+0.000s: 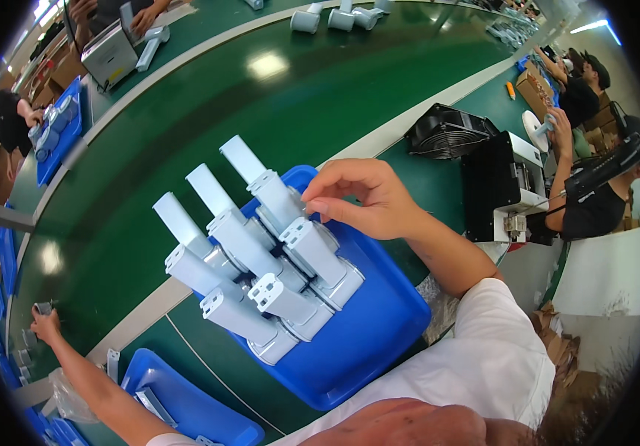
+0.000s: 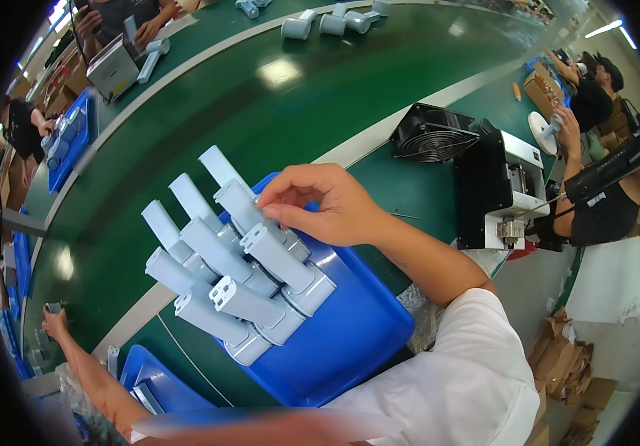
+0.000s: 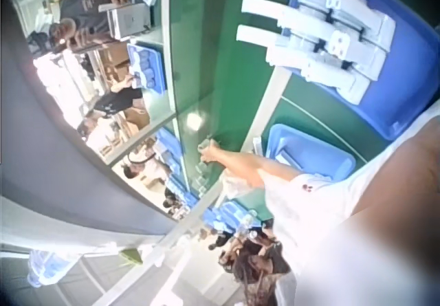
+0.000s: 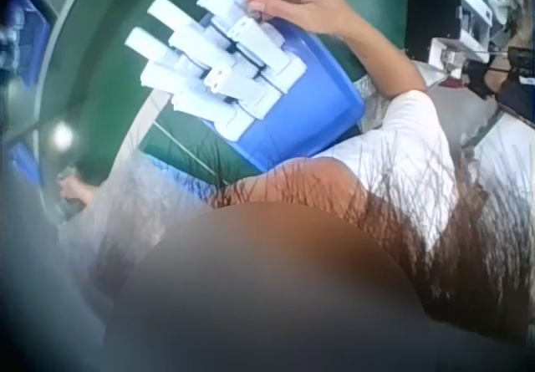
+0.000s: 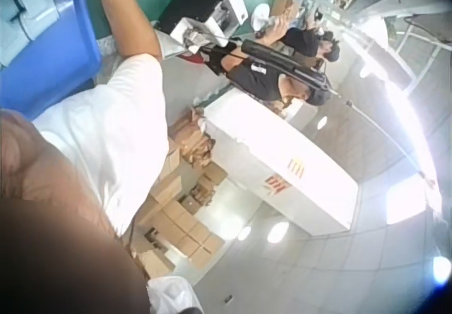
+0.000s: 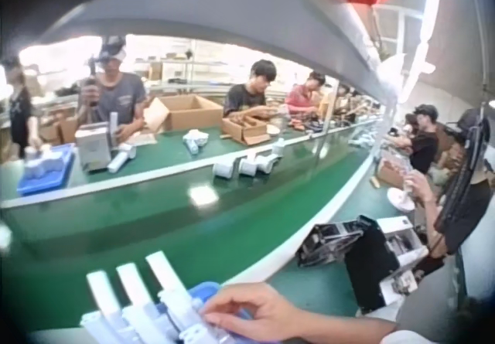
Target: The person assembles small electronic devices by inserting a cylindrical motor component into a light blue plastic housing. They repeatedly pick up parts from blue trays, connect them, and place the finished units back into the trays or into a cardboard box.
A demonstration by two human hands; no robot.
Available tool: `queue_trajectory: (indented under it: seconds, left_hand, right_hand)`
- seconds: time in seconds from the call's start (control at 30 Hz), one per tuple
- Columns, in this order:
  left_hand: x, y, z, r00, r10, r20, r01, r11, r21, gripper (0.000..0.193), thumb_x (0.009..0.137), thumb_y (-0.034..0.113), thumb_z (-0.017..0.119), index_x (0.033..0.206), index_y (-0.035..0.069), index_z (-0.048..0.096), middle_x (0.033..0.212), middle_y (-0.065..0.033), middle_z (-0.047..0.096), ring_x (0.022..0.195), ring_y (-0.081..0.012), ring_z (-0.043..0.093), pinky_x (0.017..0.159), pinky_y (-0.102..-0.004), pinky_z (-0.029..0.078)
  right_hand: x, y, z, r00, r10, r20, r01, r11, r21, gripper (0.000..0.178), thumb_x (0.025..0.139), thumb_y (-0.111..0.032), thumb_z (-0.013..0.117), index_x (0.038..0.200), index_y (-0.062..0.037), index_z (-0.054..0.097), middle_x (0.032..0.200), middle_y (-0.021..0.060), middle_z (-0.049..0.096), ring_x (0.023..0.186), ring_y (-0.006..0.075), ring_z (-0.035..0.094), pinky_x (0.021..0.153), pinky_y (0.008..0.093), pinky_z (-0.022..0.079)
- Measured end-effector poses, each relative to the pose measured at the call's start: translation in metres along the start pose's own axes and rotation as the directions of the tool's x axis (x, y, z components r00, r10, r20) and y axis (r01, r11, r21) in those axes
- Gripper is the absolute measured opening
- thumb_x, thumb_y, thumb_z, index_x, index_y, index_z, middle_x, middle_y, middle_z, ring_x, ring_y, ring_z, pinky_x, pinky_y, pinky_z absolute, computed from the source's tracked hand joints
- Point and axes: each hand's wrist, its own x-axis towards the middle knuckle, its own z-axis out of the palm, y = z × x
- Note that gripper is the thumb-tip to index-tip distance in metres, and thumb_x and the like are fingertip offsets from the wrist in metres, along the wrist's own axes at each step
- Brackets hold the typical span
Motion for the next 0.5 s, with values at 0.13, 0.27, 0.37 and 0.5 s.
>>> queue_trajectory:
  seconds: [0.13, 0.27, 0.37, 0.5]
  left_hand:
    - [0.004, -0.049, -0.002, 0.948, 0.061, -0.313, -0.001, 0.982, 0.188, 0.081, 0.074, 0.035, 0.083, 0.146, 0.023, 0.047, 0.136, -0.0210, 0.054, 0.126, -0.0396, 0.052, 0.106, -0.0527, 0.043]
    - [0.023, -0.063, -0.022, 0.978, 0.180, -0.109, -0.187, 0.980, -0.062, 0.072, 0.079, 0.033, 0.079, 0.143, 0.020, 0.049, 0.131, -0.0201, 0.059, 0.122, -0.0383, 0.058, 0.101, -0.0475, 0.048]
    - [-0.010, -0.019, -0.026, 0.953, 0.246, -0.175, -0.242, 0.969, 0.040, 0.068, 0.082, 0.033, 0.078, 0.142, 0.016, 0.051, 0.129, -0.0203, 0.061, 0.118, -0.0377, 0.060, 0.099, -0.0475, 0.049]
    - [-0.052, 0.019, -0.075, 0.901, 0.237, -0.363, -0.265, 0.964, -0.028, 0.058, 0.085, 0.032, 0.077, 0.134, 0.008, 0.059, 0.124, -0.0215, 0.064, 0.114, -0.0376, 0.062, 0.098, -0.0473, 0.049]
  right_hand:
    - [0.011, 0.003, -0.004, 0.998, -0.031, 0.061, 0.028, 0.999, 0.040, 0.012, 0.094, 0.001, 0.067, 0.106, 0.0018, 0.070, 0.099, 0.0090, 0.069, 0.086, 0.0131, 0.068, 0.073, 0.0261, 0.056]
    - [0.009, 0.011, -0.010, 0.996, -0.052, 0.069, 0.052, 0.999, 0.005, 0.012, 0.095, -0.001, 0.068, 0.106, 0.0016, 0.071, 0.099, 0.0085, 0.069, 0.086, 0.0135, 0.068, 0.074, 0.0267, 0.057]
    - [0.003, 0.006, -0.007, 0.998, -0.043, 0.046, 0.045, 0.997, -0.054, 0.013, 0.095, -0.002, 0.068, 0.107, 0.0018, 0.071, 0.098, 0.0085, 0.069, 0.087, 0.0139, 0.068, 0.075, 0.0272, 0.058]
    - [-0.002, -0.007, -0.009, 0.996, -0.084, 0.007, 0.085, 0.995, -0.059, 0.012, 0.094, -0.001, 0.068, 0.106, 0.0011, 0.070, 0.096, 0.0074, 0.070, 0.085, 0.0122, 0.068, 0.075, 0.0261, 0.057]
